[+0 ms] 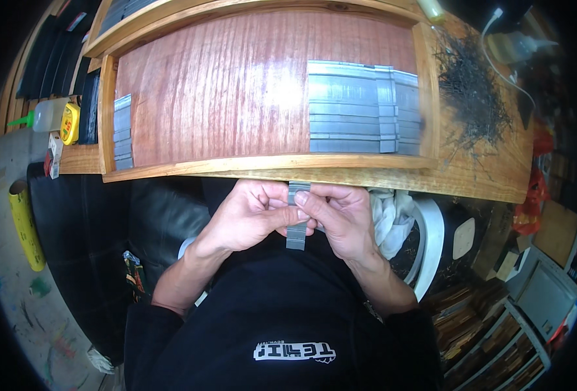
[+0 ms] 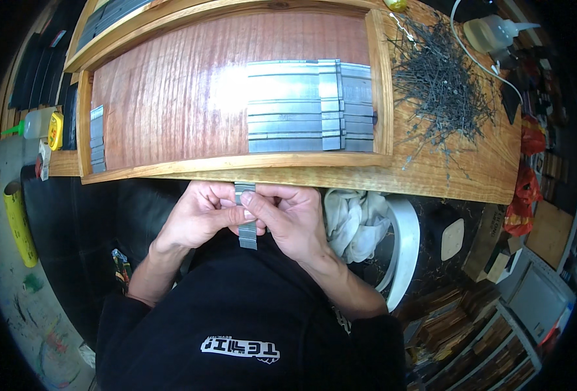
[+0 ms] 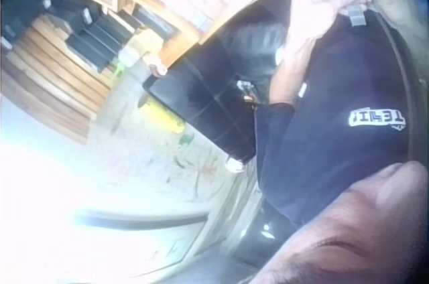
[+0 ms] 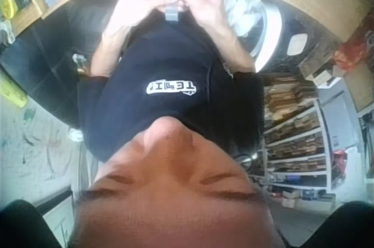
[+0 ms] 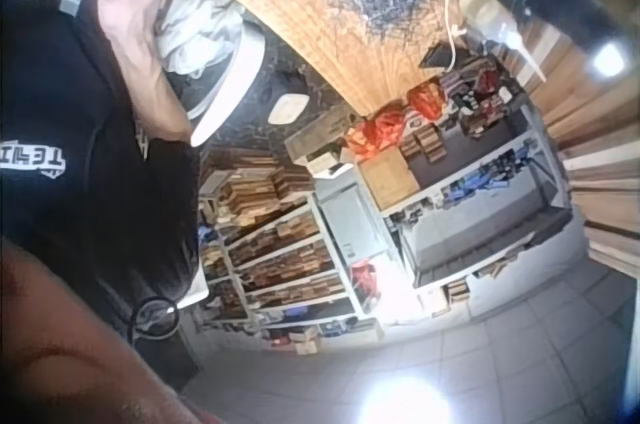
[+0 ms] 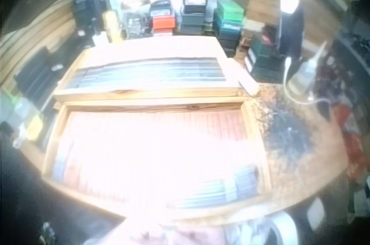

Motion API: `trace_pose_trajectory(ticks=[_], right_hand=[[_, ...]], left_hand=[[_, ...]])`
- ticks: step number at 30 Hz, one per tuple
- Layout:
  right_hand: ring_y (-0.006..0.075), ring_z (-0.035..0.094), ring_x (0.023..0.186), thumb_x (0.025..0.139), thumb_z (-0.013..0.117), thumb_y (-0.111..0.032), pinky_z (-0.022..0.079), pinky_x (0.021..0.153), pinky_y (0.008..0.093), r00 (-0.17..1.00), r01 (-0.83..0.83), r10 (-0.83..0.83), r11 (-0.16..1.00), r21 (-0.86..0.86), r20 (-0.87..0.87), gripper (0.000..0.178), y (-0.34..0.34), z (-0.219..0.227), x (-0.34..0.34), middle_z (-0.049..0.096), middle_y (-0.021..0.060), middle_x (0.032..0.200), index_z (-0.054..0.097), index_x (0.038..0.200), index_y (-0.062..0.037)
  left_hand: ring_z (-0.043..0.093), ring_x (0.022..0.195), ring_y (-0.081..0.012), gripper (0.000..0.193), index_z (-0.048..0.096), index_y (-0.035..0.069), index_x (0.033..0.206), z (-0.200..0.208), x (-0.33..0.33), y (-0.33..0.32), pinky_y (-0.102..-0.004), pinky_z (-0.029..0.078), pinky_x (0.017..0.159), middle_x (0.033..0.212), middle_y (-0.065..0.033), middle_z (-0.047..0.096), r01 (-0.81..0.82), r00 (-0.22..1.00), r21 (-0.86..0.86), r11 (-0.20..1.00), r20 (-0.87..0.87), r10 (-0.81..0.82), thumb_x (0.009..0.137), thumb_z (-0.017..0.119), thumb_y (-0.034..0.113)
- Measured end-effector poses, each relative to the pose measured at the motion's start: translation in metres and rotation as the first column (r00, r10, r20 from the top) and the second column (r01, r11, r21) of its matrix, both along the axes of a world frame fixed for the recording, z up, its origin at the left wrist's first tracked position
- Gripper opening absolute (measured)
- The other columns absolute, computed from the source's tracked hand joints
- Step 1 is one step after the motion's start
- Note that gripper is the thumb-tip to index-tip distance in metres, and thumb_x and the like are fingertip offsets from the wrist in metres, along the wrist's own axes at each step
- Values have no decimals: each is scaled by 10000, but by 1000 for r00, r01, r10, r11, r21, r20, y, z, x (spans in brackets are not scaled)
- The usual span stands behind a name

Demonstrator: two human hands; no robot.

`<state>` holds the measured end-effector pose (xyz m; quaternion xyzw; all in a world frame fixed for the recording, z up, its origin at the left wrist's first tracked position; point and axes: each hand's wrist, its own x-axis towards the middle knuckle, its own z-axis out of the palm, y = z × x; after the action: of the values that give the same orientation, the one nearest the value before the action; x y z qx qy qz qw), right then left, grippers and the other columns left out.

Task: The person repeatedly picks up small rectangular metal pieces from a wooden tray and joins them by hand into a short chain. They occasionally place the assembled chain back on the tray and continue adding more pieces. The hands and objects remain clearly visible throughout.

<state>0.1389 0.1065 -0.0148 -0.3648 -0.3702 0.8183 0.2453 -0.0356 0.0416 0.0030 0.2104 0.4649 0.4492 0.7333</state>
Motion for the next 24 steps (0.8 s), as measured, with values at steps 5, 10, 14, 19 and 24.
trace_pose_trajectory(ticks=[5,10,14,19,24], right_hand=[[56,564,609,950,698,-10,466,549,203,999,-38,38,999,21,27,98,1,10,2,636,20,747,719,1018,57],[77,605,624,950,689,10,488,549,209,997,-75,76,994,80,-9,123,-2,13,7,642,35,774,706,1056,70],[79,621,630,957,677,16,494,546,211,995,-81,82,996,26,-53,130,-3,15,10,641,51,781,682,1066,86],[63,612,631,963,674,4,483,547,202,993,-99,99,995,6,-63,123,-2,16,10,644,62,778,665,1048,92],[47,587,627,956,685,-1,465,550,194,995,-86,88,996,28,-53,117,-6,12,12,624,41,789,677,1038,82]], left_hand=[[697,804,-97,96,736,-12,1033,2,2,-9,-216,520,650,915,-81,761,18,998,33,999,-61,-16,966,692,41],[747,850,-181,103,720,-32,1035,6,6,-17,-259,600,697,926,-135,758,13,999,60,998,-40,-10,954,697,27],[748,860,-177,143,707,-44,1083,13,6,-17,-249,604,700,936,-137,757,30,1000,-11,999,3,-30,959,688,26],[752,866,-184,177,698,-49,1118,18,8,-15,-230,598,687,947,-137,758,18,999,-68,998,46,-15,963,686,36],[753,867,-185,175,700,-47,1115,20,9,-16,-230,595,684,947,-137,758,21,999,-73,997,50,-18,963,688,39]])
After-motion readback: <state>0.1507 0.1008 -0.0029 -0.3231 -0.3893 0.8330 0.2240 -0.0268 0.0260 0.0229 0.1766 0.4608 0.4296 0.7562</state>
